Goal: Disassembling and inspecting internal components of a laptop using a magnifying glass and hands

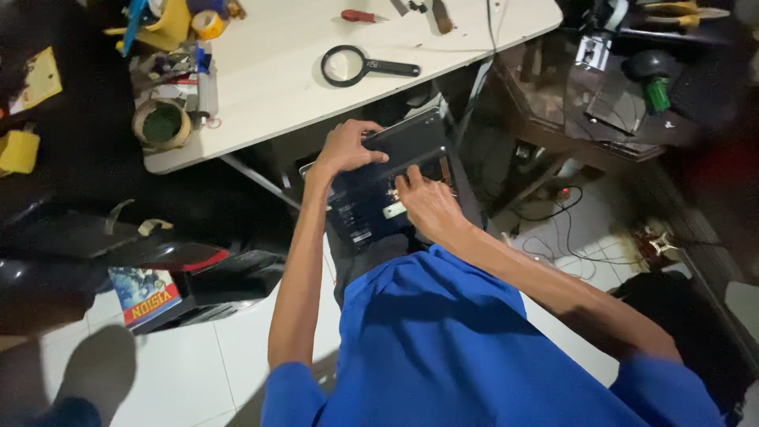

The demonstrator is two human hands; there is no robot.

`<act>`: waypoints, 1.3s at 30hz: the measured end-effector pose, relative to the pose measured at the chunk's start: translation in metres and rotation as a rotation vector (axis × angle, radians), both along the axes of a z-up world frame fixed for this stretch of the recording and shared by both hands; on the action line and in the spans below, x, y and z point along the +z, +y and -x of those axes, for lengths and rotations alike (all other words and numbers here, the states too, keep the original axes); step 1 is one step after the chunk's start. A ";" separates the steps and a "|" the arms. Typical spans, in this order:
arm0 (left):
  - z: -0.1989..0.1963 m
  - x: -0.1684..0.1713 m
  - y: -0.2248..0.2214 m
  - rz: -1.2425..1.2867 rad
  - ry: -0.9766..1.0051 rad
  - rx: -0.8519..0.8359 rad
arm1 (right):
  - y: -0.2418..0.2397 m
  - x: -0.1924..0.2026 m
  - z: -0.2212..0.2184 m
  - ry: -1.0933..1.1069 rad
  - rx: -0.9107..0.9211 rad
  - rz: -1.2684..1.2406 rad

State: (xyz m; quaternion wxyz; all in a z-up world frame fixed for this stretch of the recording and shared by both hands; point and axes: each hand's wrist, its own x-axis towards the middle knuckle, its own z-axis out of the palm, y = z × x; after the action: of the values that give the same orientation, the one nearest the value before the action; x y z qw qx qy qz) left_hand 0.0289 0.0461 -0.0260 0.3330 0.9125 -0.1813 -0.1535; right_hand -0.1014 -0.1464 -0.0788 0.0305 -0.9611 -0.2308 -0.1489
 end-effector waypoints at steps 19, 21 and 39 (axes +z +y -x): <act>0.004 0.002 -0.004 0.045 0.029 0.026 | 0.004 -0.033 -0.005 0.054 -0.035 0.011; 0.007 0.003 -0.004 0.064 0.038 0.018 | 0.005 -0.043 -0.009 0.050 -0.046 0.016; 0.009 0.003 -0.004 0.001 -0.009 0.049 | 0.012 -0.020 0.000 -0.036 -0.057 0.056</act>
State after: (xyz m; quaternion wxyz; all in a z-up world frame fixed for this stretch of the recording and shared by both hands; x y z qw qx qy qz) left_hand 0.0198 0.0418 -0.0232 0.3365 0.9171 -0.1605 -0.1410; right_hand -0.1018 -0.1347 -0.0984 -0.0051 -0.9649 -0.2078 -0.1606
